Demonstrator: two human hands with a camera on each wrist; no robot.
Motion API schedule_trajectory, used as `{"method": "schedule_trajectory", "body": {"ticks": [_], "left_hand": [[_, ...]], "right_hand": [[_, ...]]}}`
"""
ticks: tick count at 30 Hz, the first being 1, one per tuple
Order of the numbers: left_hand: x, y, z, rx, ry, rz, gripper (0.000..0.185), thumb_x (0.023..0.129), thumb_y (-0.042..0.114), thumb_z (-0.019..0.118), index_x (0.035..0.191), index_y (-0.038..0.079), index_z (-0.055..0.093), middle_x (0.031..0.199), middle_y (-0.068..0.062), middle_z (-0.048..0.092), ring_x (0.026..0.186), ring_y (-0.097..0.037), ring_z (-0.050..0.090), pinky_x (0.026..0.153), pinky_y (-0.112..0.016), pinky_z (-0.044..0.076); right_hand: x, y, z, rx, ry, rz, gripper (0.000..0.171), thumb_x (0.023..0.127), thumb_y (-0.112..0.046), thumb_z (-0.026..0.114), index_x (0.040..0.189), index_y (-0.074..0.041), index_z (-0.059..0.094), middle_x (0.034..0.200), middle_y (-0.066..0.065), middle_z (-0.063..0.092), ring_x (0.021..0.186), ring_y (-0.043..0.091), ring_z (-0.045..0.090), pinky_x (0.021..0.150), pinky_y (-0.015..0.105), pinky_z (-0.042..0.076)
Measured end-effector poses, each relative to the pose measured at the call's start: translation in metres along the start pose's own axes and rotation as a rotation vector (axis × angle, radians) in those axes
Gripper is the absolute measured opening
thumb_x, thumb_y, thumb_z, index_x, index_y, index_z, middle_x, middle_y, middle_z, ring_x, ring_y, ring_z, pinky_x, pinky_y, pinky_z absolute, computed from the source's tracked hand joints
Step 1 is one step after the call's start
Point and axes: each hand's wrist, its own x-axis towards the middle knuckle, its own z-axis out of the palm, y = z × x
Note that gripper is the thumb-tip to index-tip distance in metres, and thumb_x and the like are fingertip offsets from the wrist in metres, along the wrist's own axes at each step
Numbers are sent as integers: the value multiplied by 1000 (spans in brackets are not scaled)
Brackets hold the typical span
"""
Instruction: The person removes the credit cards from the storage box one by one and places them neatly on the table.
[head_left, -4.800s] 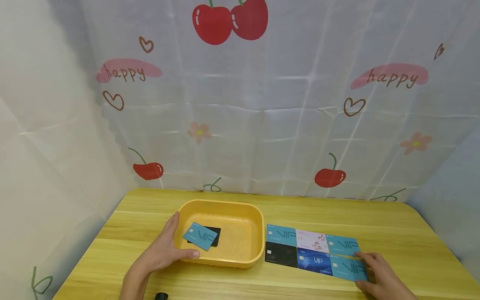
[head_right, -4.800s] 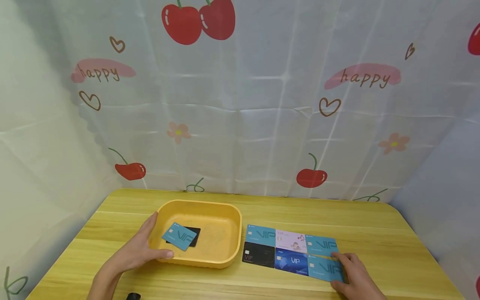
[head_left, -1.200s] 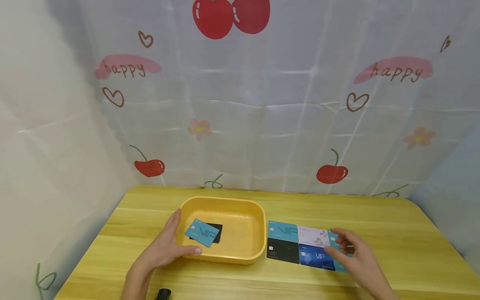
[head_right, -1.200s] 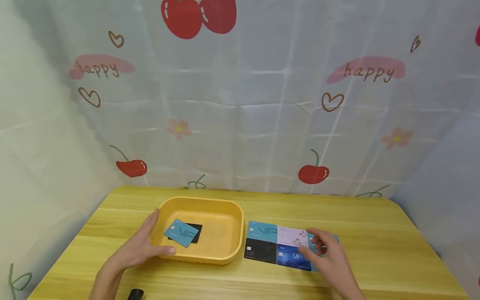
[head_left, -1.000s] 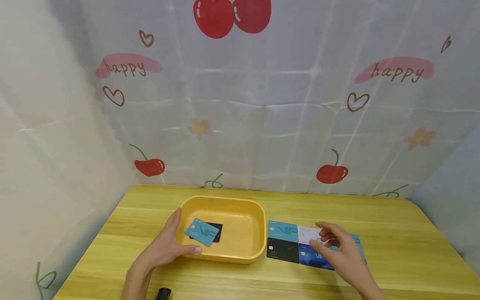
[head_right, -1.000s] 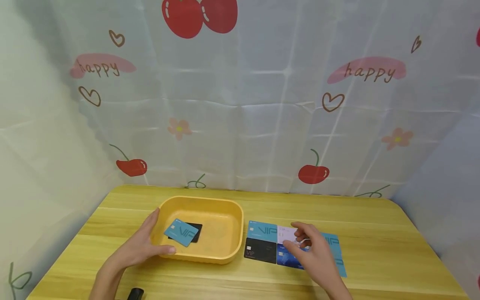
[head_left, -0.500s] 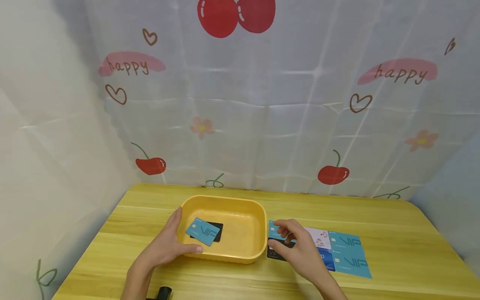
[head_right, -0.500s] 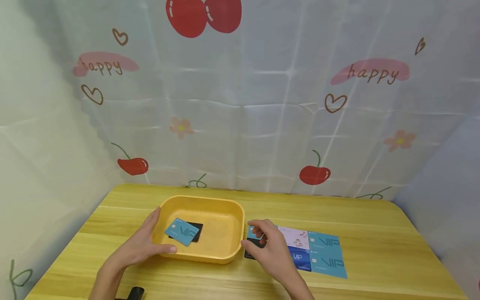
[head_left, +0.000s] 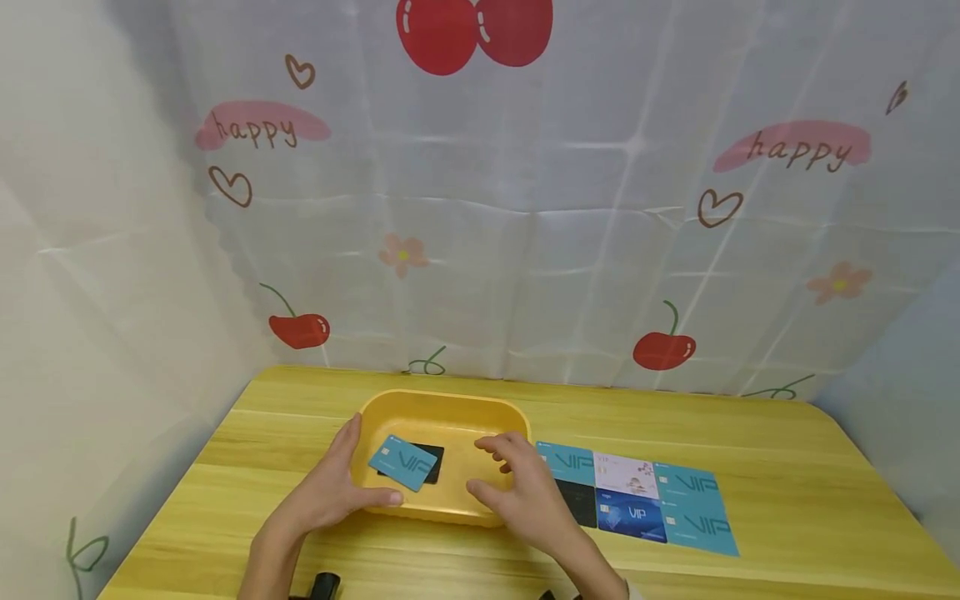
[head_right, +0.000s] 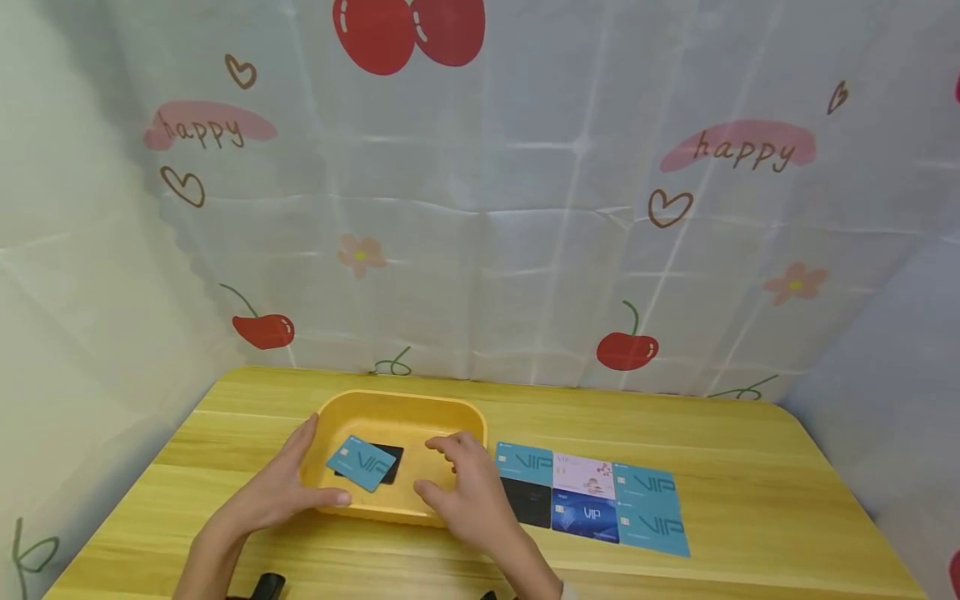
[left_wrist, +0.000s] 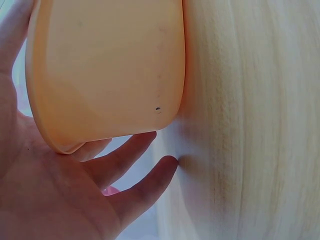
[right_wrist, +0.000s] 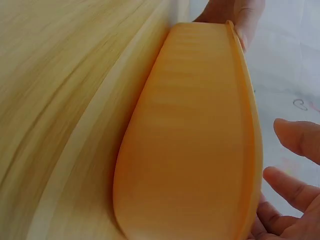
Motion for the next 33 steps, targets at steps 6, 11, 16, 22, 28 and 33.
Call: {"method": "schedule_trajectory", "body": {"ticks": [6, 11, 16, 22, 28, 33], "left_hand": [[-1, -1, 0, -11, -4, 17, 133, 72, 45, 87, 155, -4, -4, 161, -25, -2, 145, -45, 9, 113, -63, 13], [-1, -2, 1, 3, -14, 19, 132, 72, 46, 86, 155, -5, -4, 161, -26, -2, 145, -46, 8, 112, -64, 14], [-1, -2, -1, 9, -16, 34, 131, 73, 46, 85, 155, -5, -4, 161, -26, -3, 145, -47, 6, 112, -64, 13], [-1, -4, -1, -17, -24, 44, 129, 75, 43, 85, 154, -6, -5, 161, -26, -5, 145, -46, 5, 112, -64, 14], [-1, -4, 0, -20, -34, 38, 130, 75, 45, 84, 155, -5, -6, 161, -27, -6, 145, -47, 3, 112, -64, 13], [0, -2, 0, -13, -28, 44, 130, 75, 47, 84, 154, -6, -5, 161, -27, -6, 145, -47, 2, 113, -64, 12]], "right_hand": [[17, -7, 19, 4, -71, -1, 42, 87, -17, 76, 125, -4, 65, 113, 5, 57, 99, 31, 54, 81, 45, 50], [31, -10, 34, -32, -140, 34, 49, 86, -20, 77, 127, 2, 63, 115, 13, 56, 104, 33, 53, 81, 41, 47], [46, -11, 49, -12, -180, 57, 48, 83, -18, 79, 123, 4, 64, 113, 14, 56, 100, 29, 52, 80, 38, 45], [60, -14, 70, -121, -199, 51, 48, 78, -20, 83, 118, 3, 68, 107, 12, 57, 93, 20, 46, 72, 27, 41], [71, -12, 85, -284, -229, 36, 55, 75, -24, 86, 120, 2, 67, 103, 8, 54, 93, 20, 42, 71, 24, 39], [74, -8, 90, -458, -281, 19, 52, 76, -32, 85, 114, -2, 67, 95, 4, 47, 87, 18, 37, 69, 24, 36]]}}
